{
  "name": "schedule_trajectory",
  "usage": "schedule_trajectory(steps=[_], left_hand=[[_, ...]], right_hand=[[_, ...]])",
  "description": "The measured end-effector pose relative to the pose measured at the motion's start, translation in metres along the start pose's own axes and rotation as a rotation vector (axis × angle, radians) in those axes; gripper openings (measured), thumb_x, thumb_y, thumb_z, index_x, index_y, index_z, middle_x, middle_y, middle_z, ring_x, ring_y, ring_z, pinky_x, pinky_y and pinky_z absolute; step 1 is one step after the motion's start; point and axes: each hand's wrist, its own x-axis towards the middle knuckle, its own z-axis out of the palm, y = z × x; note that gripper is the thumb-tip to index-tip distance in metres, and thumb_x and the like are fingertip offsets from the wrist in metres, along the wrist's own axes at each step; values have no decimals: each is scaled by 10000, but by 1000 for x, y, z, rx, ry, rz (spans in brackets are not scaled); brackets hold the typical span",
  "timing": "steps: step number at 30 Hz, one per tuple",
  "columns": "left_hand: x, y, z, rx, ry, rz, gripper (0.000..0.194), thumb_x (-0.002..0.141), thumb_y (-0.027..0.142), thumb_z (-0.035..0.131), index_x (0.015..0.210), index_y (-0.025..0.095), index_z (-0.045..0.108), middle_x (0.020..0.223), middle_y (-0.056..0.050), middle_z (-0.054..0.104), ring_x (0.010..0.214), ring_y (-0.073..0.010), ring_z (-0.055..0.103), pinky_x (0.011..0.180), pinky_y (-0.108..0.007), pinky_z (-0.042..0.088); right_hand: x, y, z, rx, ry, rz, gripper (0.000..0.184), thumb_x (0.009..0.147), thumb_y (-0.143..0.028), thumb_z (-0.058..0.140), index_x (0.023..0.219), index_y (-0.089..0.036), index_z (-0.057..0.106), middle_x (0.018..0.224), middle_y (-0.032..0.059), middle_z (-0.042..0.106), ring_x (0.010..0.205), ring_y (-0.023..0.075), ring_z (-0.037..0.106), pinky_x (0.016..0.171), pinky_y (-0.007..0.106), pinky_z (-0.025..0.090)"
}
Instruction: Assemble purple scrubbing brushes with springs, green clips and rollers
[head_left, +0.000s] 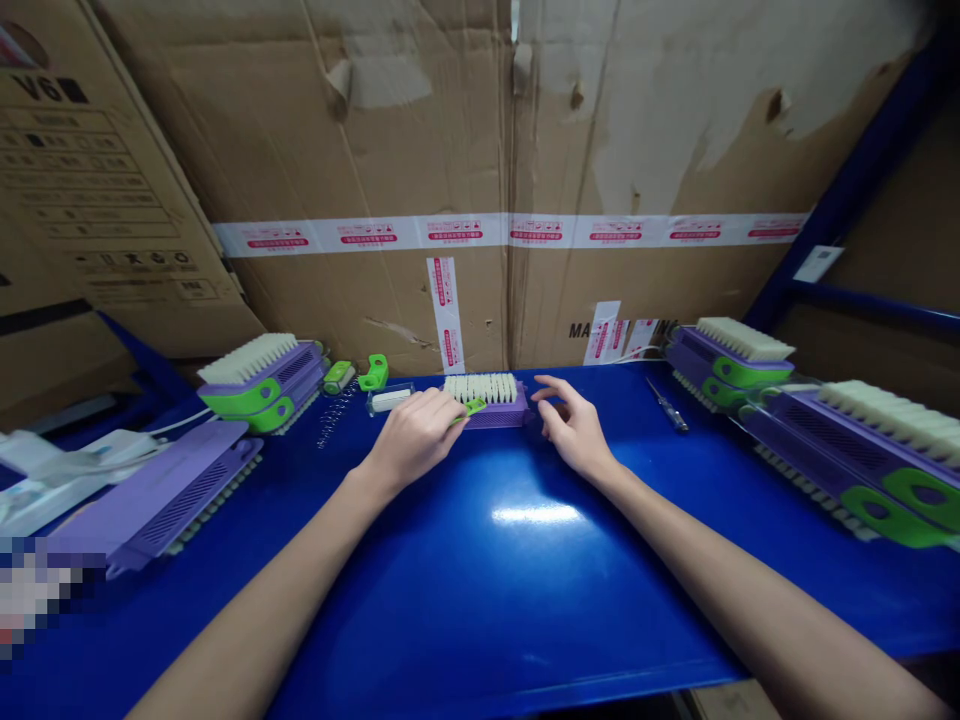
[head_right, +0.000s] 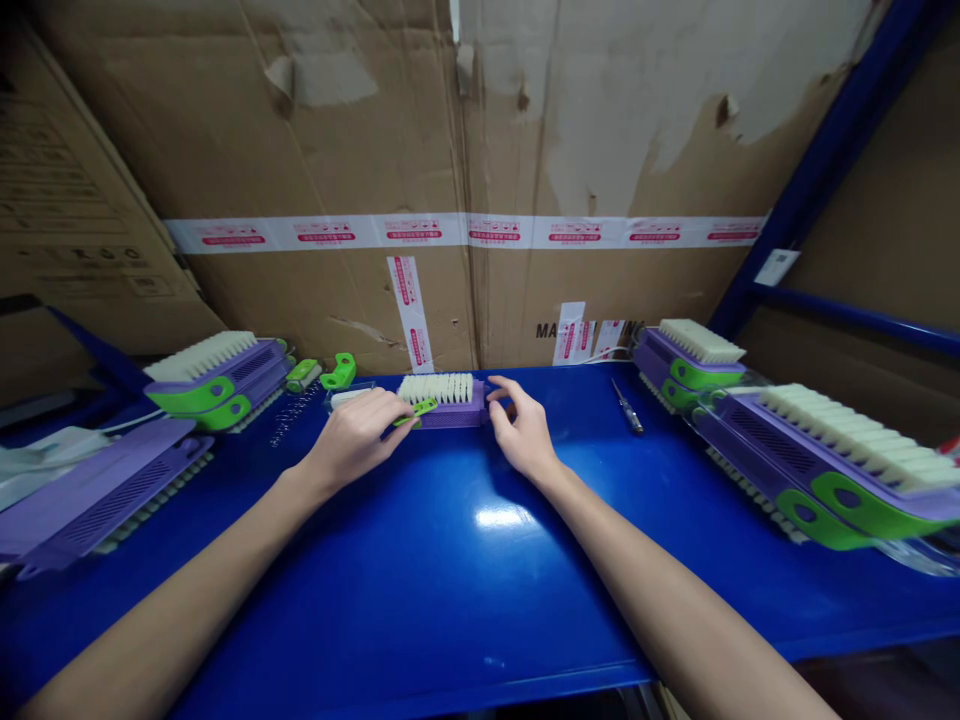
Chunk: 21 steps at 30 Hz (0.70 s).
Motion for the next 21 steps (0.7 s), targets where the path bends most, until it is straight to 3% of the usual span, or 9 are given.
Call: schedule_trajectory(steps=[3,5,10,17,21], left_hand=[[-1,2,1,18,14,47,174,883,208,477,788,148,610,730,-44,629,689,-156,565,637,-283,436],[-2,5,4,16,-5,94,185,888,210,469,795,153,619,742,-40,638,704,-156,577,647,-284,437],[-5,12,20,-41,-141,151,191,894,230,479,813,155,635,767,-29,658,720,-156,600,660,-284,455],[-9,12,28,-62,-256,34,237,902,279,461,907,148,658,906,-76,671,869,-194,617,770,-336,494],[-10,12,28,-96,-294,-67,293,898,295,460,1098,148,617,1146,-120,628,1090,-236,563,922,-400,448]], right_hand=[[-4,-3,1,-197,-70,-212,394,814,-206,467,1203,-191,525,1065,69,653,626,125,574,641,295,508],[-5,-3,2,-262,-120,-252,439,808,-181,471,1246,-202,495,1119,68,648,631,131,584,679,312,509],[-4,-1,2,-325,-182,-210,494,815,-175,468,1305,-222,433,1132,54,660,594,133,595,676,322,511],[-3,-1,1,-362,-192,-185,485,835,-183,453,1317,-225,418,1164,52,657,658,154,634,713,337,519],[0,0,2,-386,-221,-164,538,839,-202,460,1368,-224,364,1249,71,610,747,179,659,753,353,523]])
